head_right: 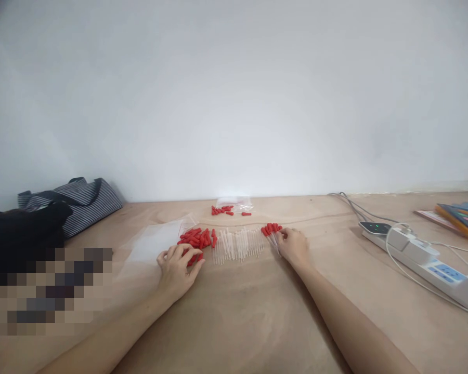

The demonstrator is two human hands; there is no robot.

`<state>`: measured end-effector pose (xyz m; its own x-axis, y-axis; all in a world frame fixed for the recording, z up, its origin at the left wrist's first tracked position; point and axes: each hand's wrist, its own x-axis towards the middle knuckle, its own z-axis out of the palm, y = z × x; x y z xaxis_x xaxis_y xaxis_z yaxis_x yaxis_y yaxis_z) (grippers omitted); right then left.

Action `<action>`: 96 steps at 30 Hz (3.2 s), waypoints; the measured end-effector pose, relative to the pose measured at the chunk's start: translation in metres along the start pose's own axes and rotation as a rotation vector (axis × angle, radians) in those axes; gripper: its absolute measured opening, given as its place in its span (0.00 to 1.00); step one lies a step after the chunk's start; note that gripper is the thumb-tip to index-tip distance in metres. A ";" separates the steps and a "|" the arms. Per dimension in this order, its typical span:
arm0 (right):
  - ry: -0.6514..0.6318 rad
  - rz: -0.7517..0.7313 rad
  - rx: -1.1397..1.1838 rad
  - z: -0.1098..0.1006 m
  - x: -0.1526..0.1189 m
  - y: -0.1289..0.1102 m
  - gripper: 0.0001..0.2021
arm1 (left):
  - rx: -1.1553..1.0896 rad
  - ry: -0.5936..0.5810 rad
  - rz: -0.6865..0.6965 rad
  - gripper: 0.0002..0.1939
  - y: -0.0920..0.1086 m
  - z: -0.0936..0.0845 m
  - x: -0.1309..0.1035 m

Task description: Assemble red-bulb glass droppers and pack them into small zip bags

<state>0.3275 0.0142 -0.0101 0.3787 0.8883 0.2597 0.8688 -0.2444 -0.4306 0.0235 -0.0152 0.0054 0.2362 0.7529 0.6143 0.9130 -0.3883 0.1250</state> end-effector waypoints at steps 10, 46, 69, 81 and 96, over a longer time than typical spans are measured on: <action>-0.086 -0.136 -0.025 0.009 -0.016 -0.067 0.14 | 0.096 -0.079 -0.064 0.11 0.016 0.023 0.054; -0.223 -0.940 0.107 -0.011 -0.060 -0.031 0.10 | -0.539 -0.440 0.053 0.09 0.009 -0.015 -0.015; -0.117 -0.686 0.338 0.006 -0.086 -0.053 0.07 | -0.561 -0.442 -0.016 0.05 0.019 -0.007 -0.013; -0.277 -0.779 0.391 0.000 -0.095 -0.063 0.08 | -0.546 -0.417 0.009 0.07 0.018 -0.006 -0.013; -0.069 -0.948 0.292 0.005 -0.096 -0.064 0.12 | -0.494 -0.329 0.147 0.08 0.020 -0.006 -0.016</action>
<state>0.2337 -0.0530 -0.0120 -0.4593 0.6896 0.5599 0.6866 0.6755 -0.2687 0.0355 -0.0385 0.0028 0.5104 0.7665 0.3897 0.6194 -0.6421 0.4517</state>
